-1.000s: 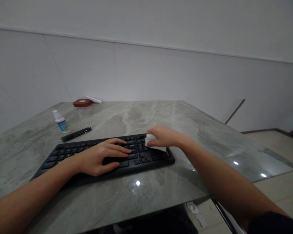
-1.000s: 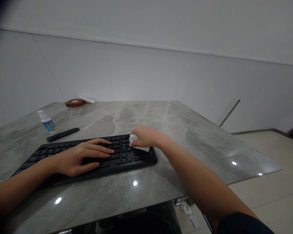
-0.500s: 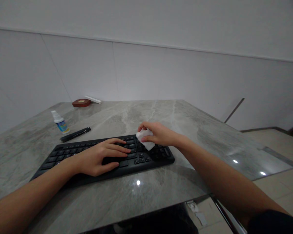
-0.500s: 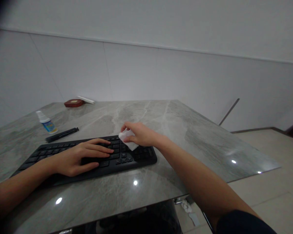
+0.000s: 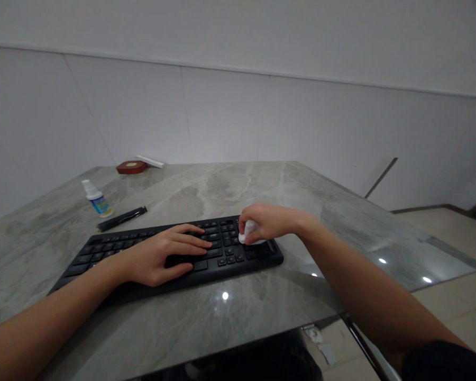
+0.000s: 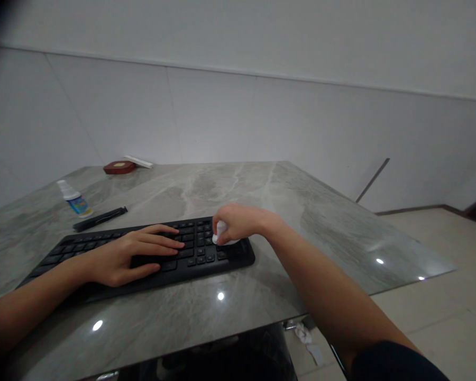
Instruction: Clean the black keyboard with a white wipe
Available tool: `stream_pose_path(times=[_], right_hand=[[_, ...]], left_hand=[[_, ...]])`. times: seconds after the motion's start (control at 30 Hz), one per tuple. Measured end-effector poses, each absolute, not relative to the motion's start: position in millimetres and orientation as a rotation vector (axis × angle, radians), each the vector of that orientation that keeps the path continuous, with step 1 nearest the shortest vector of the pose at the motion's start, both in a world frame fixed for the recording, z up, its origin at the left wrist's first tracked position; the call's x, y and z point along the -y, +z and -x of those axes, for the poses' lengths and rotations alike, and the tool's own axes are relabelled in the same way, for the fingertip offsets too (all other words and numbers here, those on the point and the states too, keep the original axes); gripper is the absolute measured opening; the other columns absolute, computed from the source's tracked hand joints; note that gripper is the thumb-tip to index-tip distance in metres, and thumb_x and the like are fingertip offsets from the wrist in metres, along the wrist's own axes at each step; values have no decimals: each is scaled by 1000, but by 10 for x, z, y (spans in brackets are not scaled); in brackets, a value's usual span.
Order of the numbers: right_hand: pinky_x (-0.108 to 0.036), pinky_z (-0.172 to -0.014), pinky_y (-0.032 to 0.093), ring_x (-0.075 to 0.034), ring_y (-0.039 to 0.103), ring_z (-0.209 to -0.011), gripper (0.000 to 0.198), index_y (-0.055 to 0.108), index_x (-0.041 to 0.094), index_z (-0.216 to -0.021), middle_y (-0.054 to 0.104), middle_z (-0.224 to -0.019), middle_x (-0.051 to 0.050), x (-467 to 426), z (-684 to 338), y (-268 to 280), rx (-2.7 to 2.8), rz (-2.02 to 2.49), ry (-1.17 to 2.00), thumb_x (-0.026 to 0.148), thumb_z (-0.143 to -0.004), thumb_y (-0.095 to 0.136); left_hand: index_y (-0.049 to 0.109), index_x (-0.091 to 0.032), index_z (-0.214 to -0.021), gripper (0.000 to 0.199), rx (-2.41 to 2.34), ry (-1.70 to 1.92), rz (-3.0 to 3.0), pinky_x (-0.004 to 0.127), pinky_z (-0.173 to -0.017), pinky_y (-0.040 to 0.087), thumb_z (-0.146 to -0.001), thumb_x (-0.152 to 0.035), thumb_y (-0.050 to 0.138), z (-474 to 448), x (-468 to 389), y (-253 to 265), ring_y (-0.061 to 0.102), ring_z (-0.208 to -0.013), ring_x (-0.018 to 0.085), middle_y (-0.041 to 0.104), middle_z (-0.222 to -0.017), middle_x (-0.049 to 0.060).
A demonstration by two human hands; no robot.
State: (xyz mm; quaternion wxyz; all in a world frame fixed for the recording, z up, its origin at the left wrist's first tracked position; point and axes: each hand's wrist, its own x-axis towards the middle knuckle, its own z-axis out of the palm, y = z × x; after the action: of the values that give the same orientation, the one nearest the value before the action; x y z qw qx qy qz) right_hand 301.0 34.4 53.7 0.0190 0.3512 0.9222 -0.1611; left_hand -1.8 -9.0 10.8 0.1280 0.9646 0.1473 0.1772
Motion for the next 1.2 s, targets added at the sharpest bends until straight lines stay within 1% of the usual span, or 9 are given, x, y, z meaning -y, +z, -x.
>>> stream_pose_path(times=[0.1,0.23,0.33,0.47,0.67,0.87,1.0,1.13,1.2], right_hand=[[-27,-75,45,-20,65,-88,23,75,18,-98,73,-98,-7,-345,-3008,525,-2870,-1056,-463,26,-77,73],[-26,-66,44,-19,64,-76,19,76,18,-91,73,-84,-5,-332,-3024,551,-2751,-1163,-420,22,-74,71],[-26,-63,43,-19,64,-74,17,76,18,-87,73,-81,-5,-321,-3010,553,-2731,-1207,-391,22,-72,71],[-26,-65,44,-19,65,-77,19,76,17,-87,74,-84,-6,-337,-2971,506,-2819,-1140,-331,18,-71,67],[-26,-68,46,-18,65,-75,19,77,16,-86,74,-83,-6,-366,-2954,476,-2840,-1138,-365,17,-70,67],[-26,-72,47,-18,65,-76,19,77,15,-84,75,-84,-7,-366,-2929,454,-2925,-1091,-399,12,-71,63],[-26,-70,46,-17,65,-74,17,76,16,-84,74,-82,-5,-365,-2955,463,-2865,-1136,-433,14,-72,63],[-27,-72,46,-19,65,-82,17,75,17,-90,74,-89,-5,-342,-3012,531,-2821,-1157,-427,19,-75,67],[-27,-72,46,-20,65,-84,22,74,17,-94,74,-93,-5,-344,-3058,565,-2771,-1188,-416,23,-73,73]], left_hand=[[59,-23,-136,47,-441,498,-2809,53,-110,46,-89,-15,59,20,91,108,50,-133,30,64,-134,8],[60,-23,-135,46,-443,498,-2813,54,-109,46,-89,-15,59,14,88,106,50,-133,30,64,-133,8],[60,-23,-135,46,-441,506,-2811,53,-108,47,-89,-15,59,10,88,109,51,-132,30,65,-133,8],[59,-24,-135,47,-438,501,-2815,52,-109,47,-89,-15,59,16,87,108,51,-132,30,64,-133,9],[59,-24,-136,48,-450,494,-2820,53,-109,47,-89,-15,59,25,77,88,49,-134,31,63,-135,8],[59,-23,-135,46,-460,470,-2832,52,-108,47,-90,-16,58,32,78,89,48,-134,30,63,-135,8],[59,-23,-135,45,-453,475,-2834,52,-109,47,-90,-16,57,32,84,94,48,-134,30,63,-135,7],[60,-22,-134,44,-458,473,-2835,52,-109,47,-90,-16,58,32,92,97,48,-134,30,63,-135,7],[60,-22,-133,43,-458,476,-2834,51,-109,47,-90,-17,58,33,92,97,48,-134,30,63,-135,8]])
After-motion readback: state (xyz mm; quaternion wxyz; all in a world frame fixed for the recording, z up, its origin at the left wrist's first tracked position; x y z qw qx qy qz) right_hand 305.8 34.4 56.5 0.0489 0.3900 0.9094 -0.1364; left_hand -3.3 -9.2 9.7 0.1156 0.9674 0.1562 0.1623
